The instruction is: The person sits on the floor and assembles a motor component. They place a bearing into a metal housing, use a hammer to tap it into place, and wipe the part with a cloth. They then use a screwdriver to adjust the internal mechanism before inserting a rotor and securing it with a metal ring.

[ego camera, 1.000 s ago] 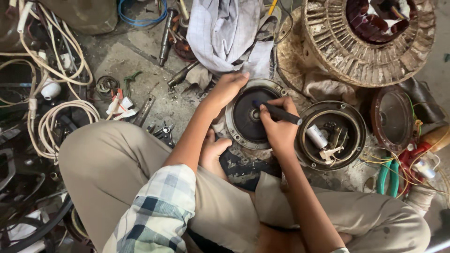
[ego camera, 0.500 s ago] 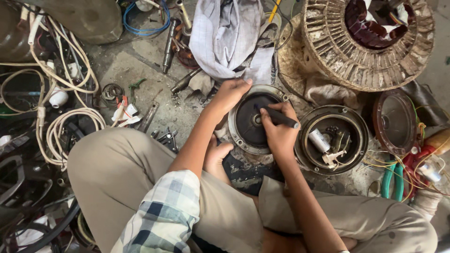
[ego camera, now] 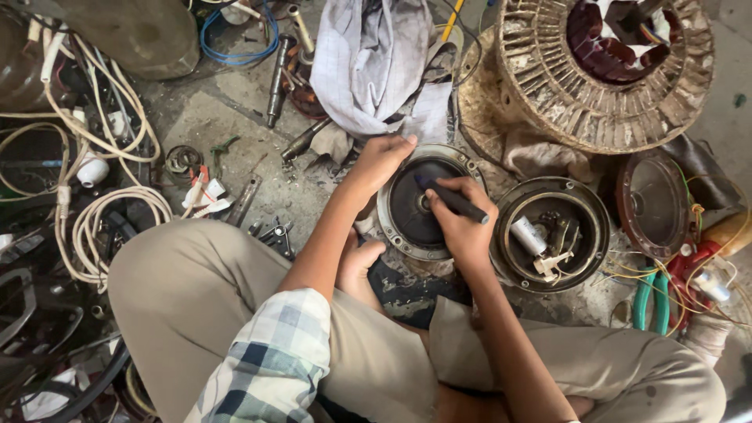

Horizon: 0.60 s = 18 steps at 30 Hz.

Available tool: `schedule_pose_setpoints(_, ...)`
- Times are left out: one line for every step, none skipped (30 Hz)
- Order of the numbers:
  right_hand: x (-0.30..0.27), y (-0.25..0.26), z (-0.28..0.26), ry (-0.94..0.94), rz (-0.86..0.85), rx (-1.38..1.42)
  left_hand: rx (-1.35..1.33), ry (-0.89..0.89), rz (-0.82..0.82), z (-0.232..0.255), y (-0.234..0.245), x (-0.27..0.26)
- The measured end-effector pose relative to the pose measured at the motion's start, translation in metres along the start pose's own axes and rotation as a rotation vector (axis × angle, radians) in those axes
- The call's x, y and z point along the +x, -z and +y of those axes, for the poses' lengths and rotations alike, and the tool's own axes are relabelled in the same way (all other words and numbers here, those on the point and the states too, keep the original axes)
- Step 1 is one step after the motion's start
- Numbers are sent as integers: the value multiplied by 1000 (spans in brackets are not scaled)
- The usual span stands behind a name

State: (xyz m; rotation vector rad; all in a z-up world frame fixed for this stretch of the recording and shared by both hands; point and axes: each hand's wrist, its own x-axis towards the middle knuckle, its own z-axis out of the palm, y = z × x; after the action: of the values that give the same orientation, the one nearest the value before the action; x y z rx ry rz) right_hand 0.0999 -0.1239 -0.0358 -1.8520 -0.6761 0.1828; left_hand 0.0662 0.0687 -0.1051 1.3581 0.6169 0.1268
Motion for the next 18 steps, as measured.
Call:
schedule_pose_setpoints(0, 1, 1, 23, 1, -12, -3, -10, -4, -1, 0, 0)
schedule_pose_setpoints(0, 1, 1, 49, 15, -24, -5, -20, -9, -2, 0, 1)
schedule_pose_setpoints(-1, 0, 2, 75, 30, -36, 7, -26, -6, -2, 0, 1)
schedule_pose_setpoints(-1, 1, 2, 103, 41, -49, 17, -32, 0, -1, 0, 1)
schedule_pose_setpoints(-1, 1, 2, 61, 55, -26, 26, -38, 6, 0, -1, 0)
schedule_pose_setpoints(-2, 1, 3, 20, 68, -3, 31, -40, 8, 0, -2, 0)
schedule_pose_setpoints(-3, 1, 3, -21, 80, 20, 36, -42, 11, 1, -2, -1)
schedule_pose_setpoints(-3, 0, 3, 17, 95, -21, 42, -43, 14, 2, -2, -1)
schedule_pose_setpoints(-4, -1, 3, 55, 109, -61, 43, -43, 9, 2, -2, -1)
schedule_pose_setpoints(-4, -2, 2, 93, 122, -102, 42, -43, 7, 2, -2, -1)
schedule_pose_setpoints(-4, -2, 2, 82, 116, -94, 42, -42, 4, 2, -1, -1)
schedule_pose_setpoints(-4, -2, 2, 73, 110, -85, 43, -48, 7, 1, -2, 0)
schedule_pose_setpoints(-3, -2, 2, 64, 105, -76, 45, -55, 11, 0, -2, 1)
schedule_pose_setpoints(-3, -2, 1, 59, 103, -87, 46, -61, 16, -1, -2, 2)
schedule_pose_setpoints(-3, -2, 1, 55, 102, -98, 42, -64, 15, -3, -2, 2)
schedule_pose_setpoints(-4, -2, 1, 51, 101, -111, 36, -68, 14, -5, -2, 3)
schedule_pose_setpoints(-4, -2, 1, 69, 97, -119, 31, -72, 13, -6, -2, 4)
schedule_pose_setpoints(-3, -2, 1, 90, 93, -129, 45, -77, 14, -7, -2, 5)
